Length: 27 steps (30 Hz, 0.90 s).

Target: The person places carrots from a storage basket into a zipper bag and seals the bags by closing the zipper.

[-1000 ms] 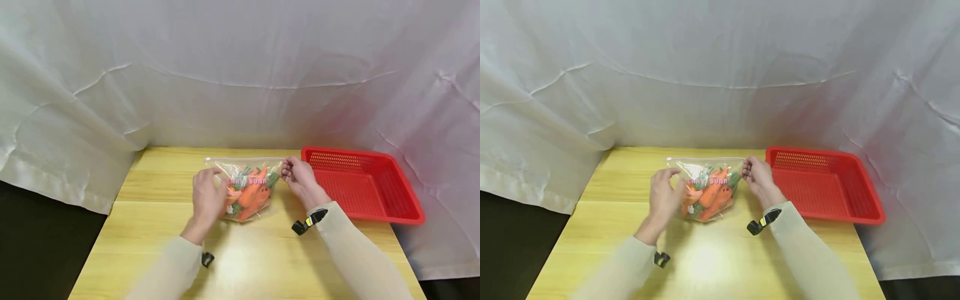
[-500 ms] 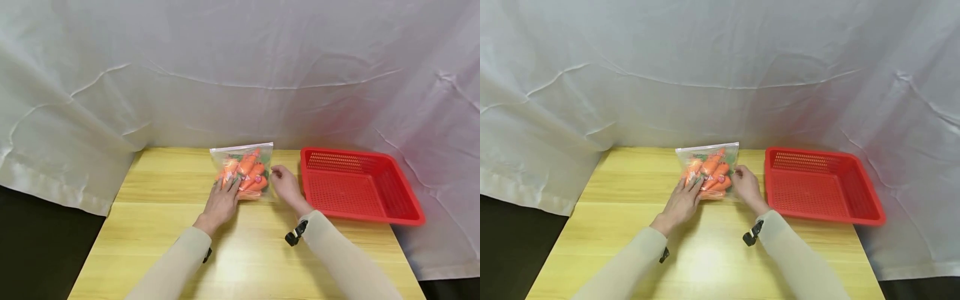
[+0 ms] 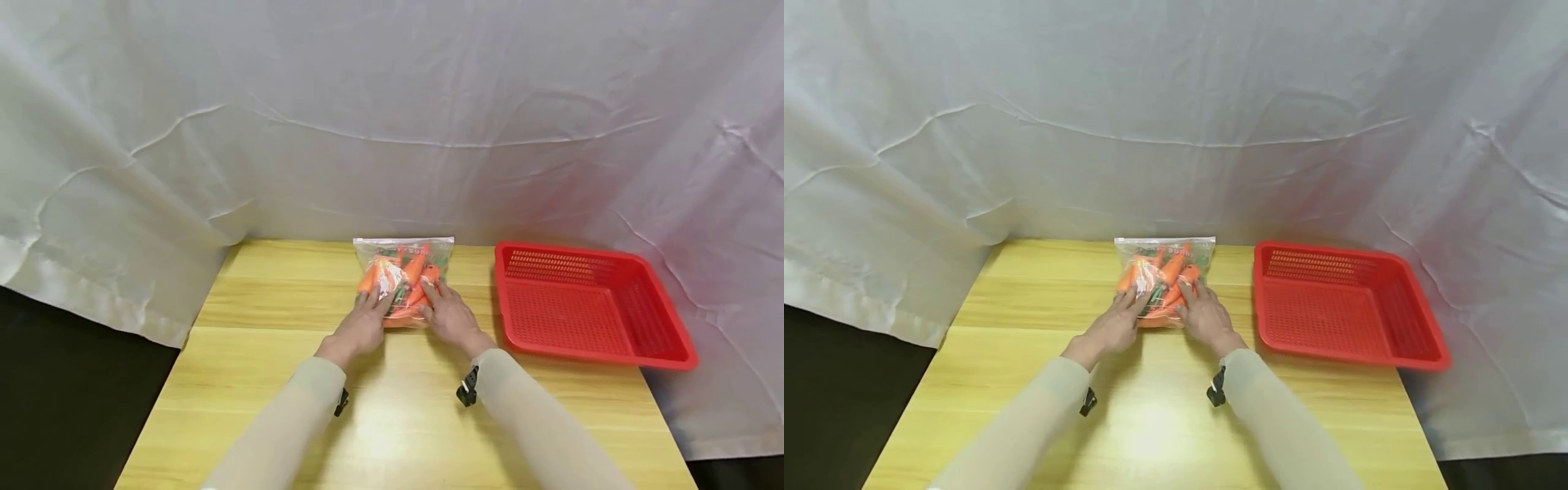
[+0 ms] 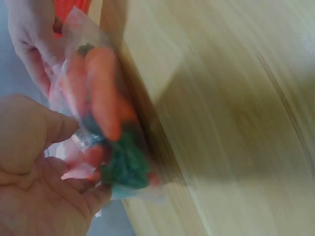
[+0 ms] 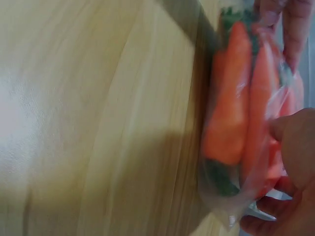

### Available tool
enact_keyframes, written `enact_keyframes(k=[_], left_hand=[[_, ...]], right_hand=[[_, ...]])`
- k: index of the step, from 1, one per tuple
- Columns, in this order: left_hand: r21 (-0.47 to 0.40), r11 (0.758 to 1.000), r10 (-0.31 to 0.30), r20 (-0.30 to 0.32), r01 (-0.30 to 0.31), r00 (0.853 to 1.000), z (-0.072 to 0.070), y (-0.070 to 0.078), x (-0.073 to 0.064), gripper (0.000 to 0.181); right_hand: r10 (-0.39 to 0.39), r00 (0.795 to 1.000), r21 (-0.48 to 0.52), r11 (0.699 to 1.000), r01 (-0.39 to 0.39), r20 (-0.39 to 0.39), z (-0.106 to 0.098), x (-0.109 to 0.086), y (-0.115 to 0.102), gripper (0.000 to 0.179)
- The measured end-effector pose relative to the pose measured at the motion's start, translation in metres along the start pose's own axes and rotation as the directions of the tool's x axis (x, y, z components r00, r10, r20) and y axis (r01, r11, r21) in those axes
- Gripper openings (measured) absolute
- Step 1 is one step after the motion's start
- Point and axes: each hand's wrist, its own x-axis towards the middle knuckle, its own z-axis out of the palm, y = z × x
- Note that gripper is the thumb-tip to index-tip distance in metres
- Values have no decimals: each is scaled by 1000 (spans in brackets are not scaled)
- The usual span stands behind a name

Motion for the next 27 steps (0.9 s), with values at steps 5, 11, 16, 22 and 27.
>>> enact_keyframes(k=[5, 11, 16, 22, 27], left_hand=[[-89, 996, 2, -19, -3, 1000, -13, -15, -29, 58], [-17, 999, -51, -197, 48, 979, -35, -37, -71, 54], [78, 993, -57, -317, 86, 947, -45, -46, -81, 82], [118, 985, -79, -335, 125, 939, -41, -45, -74, 103], [108, 986, -83, -324, 124, 942, -33, -42, -68, 105]], right_hand=[[0, 998, 72, 997, 4, -61, -10, -21, -6, 67], [-29, 977, 27, 999, 35, -213, -35, -57, 1, 65], [-122, 935, -136, 988, 80, -334, -52, -70, 3, 71], [-45, 948, -173, 985, -11, -316, -59, -76, 1, 88], [28, 954, -150, 986, -76, -300, -62, -83, 4, 95]])
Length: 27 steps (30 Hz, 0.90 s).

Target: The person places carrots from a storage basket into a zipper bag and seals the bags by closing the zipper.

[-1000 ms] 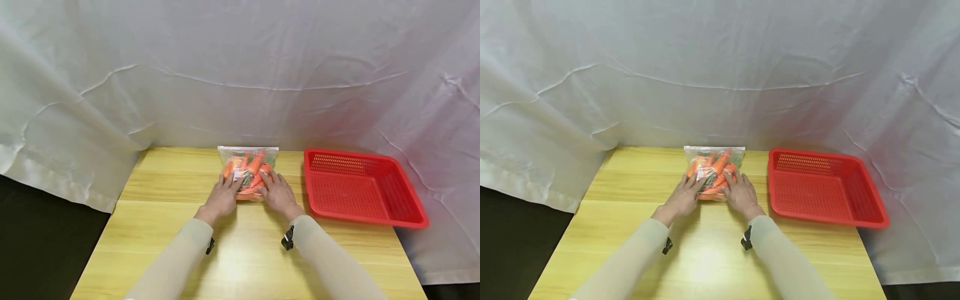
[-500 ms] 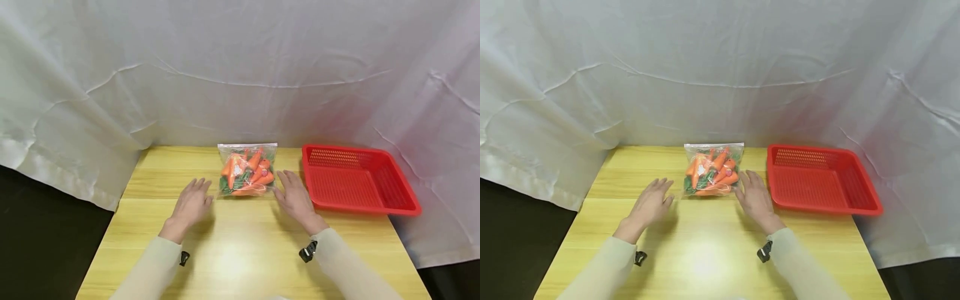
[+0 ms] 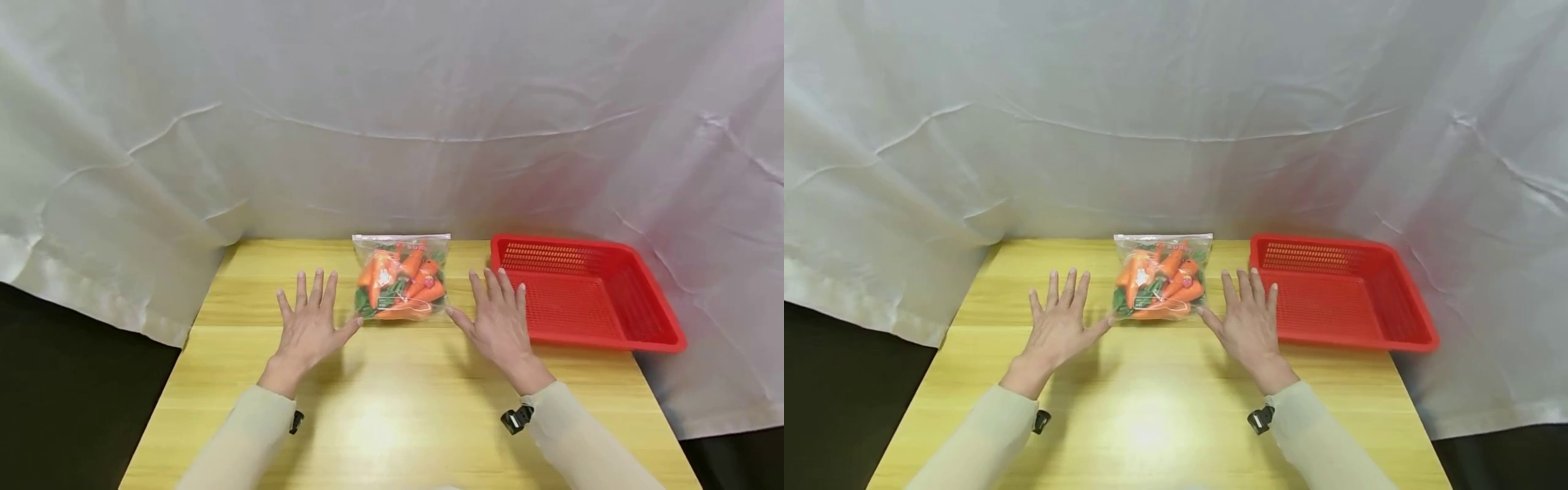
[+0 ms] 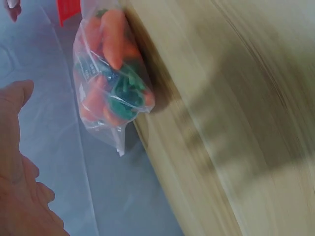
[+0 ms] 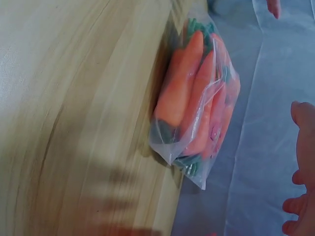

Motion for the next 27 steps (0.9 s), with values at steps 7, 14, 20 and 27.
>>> enact_keyframes(k=[7, 14, 20, 27], left_hand=[[-6, 1000, -3, 29, 3, 1000, 0, -2, -4, 105], [-30, 999, -11, 51, 12, 999, -3, -2, -2, 104], [-34, 999, -24, 46, 25, 999, -3, -1, -3, 104], [-24, 1000, -15, 36, 16, 999, -3, -3, -3, 113]], right_hand=[[49, 997, 16, 999, -50, 52, 0, -10, 0, 97], [50, 997, -2, 999, -50, 57, 3, -12, 6, 100], [39, 999, -11, 999, -38, 33, 1, -10, 11, 99], [16, 998, -61, 998, -13, 55, -2, -11, 13, 102]])
